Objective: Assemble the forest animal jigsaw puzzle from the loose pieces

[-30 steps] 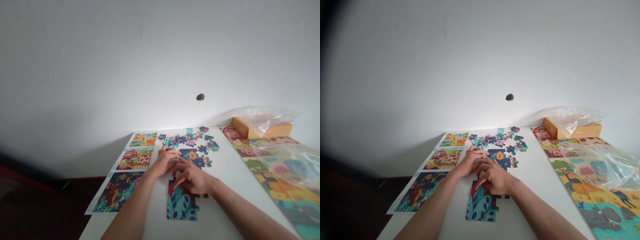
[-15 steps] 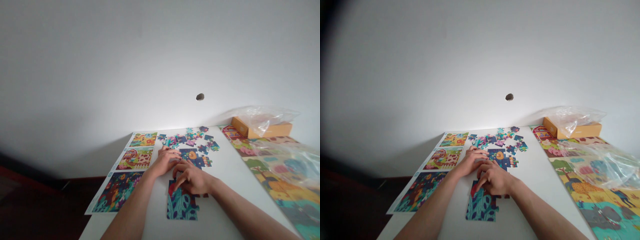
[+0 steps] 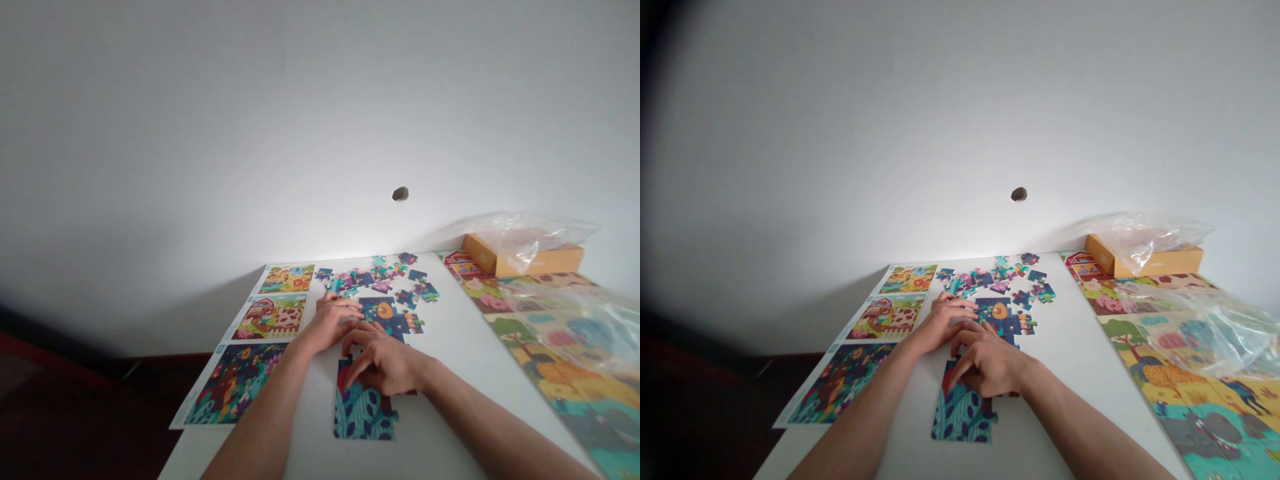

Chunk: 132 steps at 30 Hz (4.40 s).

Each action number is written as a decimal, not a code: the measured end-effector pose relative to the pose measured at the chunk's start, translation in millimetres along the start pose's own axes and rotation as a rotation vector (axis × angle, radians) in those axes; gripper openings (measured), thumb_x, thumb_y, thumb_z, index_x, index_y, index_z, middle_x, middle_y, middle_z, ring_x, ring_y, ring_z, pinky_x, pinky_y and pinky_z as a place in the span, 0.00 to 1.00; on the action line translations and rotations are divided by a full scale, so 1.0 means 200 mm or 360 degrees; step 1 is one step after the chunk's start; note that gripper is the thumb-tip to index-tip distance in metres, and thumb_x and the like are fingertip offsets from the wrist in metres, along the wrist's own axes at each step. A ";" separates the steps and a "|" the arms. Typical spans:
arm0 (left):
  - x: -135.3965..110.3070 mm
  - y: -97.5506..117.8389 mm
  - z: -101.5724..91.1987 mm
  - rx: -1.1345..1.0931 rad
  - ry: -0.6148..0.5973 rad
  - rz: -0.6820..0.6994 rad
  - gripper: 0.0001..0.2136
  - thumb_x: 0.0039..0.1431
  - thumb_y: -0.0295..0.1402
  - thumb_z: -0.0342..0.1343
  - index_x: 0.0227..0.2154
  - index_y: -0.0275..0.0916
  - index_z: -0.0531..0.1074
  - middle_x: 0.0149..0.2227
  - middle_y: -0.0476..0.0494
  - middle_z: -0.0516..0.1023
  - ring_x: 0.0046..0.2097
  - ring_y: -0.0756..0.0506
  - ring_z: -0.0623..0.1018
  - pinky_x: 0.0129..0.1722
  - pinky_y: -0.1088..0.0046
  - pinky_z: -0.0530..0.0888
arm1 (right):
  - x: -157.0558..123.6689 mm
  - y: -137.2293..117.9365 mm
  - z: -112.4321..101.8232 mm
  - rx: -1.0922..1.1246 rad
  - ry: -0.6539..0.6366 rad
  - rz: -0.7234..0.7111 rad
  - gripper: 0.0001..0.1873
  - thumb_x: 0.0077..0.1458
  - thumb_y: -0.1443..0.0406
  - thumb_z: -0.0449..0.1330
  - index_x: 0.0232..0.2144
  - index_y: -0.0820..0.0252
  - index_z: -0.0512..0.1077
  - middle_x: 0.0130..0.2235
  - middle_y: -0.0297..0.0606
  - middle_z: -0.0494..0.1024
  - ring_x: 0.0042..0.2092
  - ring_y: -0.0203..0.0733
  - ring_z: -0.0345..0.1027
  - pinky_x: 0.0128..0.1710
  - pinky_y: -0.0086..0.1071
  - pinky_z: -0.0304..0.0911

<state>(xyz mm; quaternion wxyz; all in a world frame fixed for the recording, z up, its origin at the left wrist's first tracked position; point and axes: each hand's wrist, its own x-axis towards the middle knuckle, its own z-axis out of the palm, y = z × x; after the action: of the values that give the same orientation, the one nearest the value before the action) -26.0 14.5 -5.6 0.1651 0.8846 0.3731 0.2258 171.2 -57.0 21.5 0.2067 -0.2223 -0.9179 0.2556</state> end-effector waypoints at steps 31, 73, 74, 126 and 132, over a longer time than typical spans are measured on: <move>0.00 0.01 -0.03 0.0018 0.0084 -0.0027 0.10 0.59 0.36 0.57 0.42 0.50 0.79 0.47 0.48 0.80 0.49 0.42 0.72 0.54 0.60 0.63 | 0.00 -0.01 0.03 -0.0013 0.0061 0.0001 0.20 0.46 0.74 0.59 0.38 0.46 0.79 0.44 0.36 0.71 0.49 0.45 0.62 0.49 0.42 0.54; -0.02 0.01 -0.03 0.0212 0.0339 -0.0689 0.15 0.46 0.36 0.65 0.38 0.43 0.71 0.40 0.47 0.77 0.47 0.39 0.73 0.52 0.58 0.64 | -0.02 0.19 0.00 -0.0431 0.0681 0.1134 0.14 0.57 0.66 0.56 0.45 0.53 0.75 0.45 0.42 0.72 0.49 0.47 0.64 0.51 0.39 0.56; -0.01 0.02 -0.03 0.0127 0.0337 -0.0646 0.13 0.48 0.34 0.64 0.38 0.43 0.70 0.39 0.47 0.77 0.45 0.40 0.74 0.51 0.60 0.65 | -0.02 0.20 0.00 -0.0407 0.0695 0.1109 0.16 0.57 0.65 0.57 0.47 0.53 0.74 0.46 0.42 0.73 0.50 0.47 0.64 0.52 0.39 0.56; -0.04 0.10 -0.13 -0.0541 -0.0432 -0.0295 0.09 0.45 0.35 0.62 0.27 0.39 0.70 0.29 0.51 0.76 0.37 0.46 0.74 0.63 0.53 0.48 | 0.01 0.10 0.00 0.0418 0.0566 0.0675 0.06 0.46 0.71 0.61 0.30 0.61 0.75 0.29 0.35 0.79 0.29 0.36 0.72 0.29 0.25 0.64; -0.03 0.11 -0.14 -0.0448 -0.0372 -0.0236 0.08 0.46 0.36 0.63 0.25 0.40 0.71 0.31 0.48 0.76 0.42 0.42 0.72 0.61 0.53 0.51 | 0.01 0.11 0.01 0.0375 0.0577 0.0626 0.05 0.47 0.71 0.60 0.30 0.60 0.74 0.28 0.34 0.77 0.28 0.35 0.69 0.29 0.27 0.63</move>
<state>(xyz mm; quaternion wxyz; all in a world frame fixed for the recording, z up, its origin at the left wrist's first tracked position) -31.5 -1.0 25.9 0.3456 0.8431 0.3802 0.1586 174.7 -40.2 8.5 0.3384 -0.4124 -0.7693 0.3517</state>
